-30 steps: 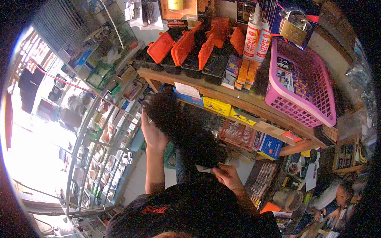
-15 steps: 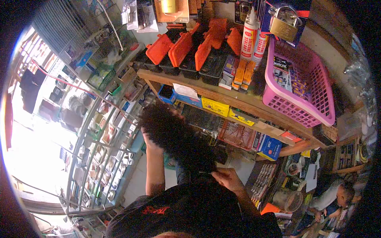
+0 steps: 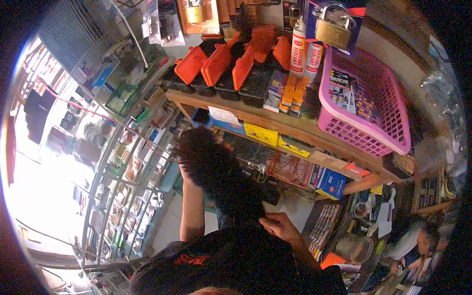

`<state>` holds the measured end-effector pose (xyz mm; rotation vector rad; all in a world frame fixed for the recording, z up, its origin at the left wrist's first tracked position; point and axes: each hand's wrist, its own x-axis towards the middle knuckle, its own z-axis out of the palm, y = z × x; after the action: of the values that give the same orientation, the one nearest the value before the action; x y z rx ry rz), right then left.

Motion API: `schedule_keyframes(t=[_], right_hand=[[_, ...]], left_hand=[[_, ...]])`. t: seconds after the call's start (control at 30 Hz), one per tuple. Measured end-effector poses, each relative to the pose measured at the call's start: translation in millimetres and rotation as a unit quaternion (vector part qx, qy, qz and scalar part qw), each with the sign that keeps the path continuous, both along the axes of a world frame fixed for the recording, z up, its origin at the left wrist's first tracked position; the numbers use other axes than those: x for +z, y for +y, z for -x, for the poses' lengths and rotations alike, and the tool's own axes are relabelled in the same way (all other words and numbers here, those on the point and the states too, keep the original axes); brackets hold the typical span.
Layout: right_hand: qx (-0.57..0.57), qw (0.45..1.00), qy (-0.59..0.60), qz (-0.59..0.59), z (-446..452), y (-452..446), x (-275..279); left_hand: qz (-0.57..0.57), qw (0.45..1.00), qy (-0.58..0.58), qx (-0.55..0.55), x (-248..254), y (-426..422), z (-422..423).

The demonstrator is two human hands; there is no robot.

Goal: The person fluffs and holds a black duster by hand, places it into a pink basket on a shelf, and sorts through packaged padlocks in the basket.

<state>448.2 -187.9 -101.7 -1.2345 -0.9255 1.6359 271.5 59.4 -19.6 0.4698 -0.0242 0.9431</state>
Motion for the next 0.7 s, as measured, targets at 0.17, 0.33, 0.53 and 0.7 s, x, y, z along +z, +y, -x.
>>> schedule_keyframes(t=[0.17, 0.33, 0.53, 0.7], right_hand=[[-0.052, 0.998, -0.009, 0.015, 0.4, -1.9, 7.2], [-0.023, 1.0, 0.0, -0.008, 2.8, -3.1, 4.7], [-0.012, 1.0, 0.013, 0.012, 10.2, -2.4, 6.8], [-0.022, 0.997, -0.069, -0.005, 6.5, 2.1, 23.0]], left_hand=[[0.055, 0.997, 0.022, 0.039, 27.2, -13.0, -6.5], [-0.01, 1.0, 0.012, 0.009, 15.2, -8.2, 0.4], [0.068, 0.987, 0.094, 0.113, 27.2, -12.0, 1.9], [0.038, 0.998, 0.039, 0.038, 16.4, -10.7, 13.7]])
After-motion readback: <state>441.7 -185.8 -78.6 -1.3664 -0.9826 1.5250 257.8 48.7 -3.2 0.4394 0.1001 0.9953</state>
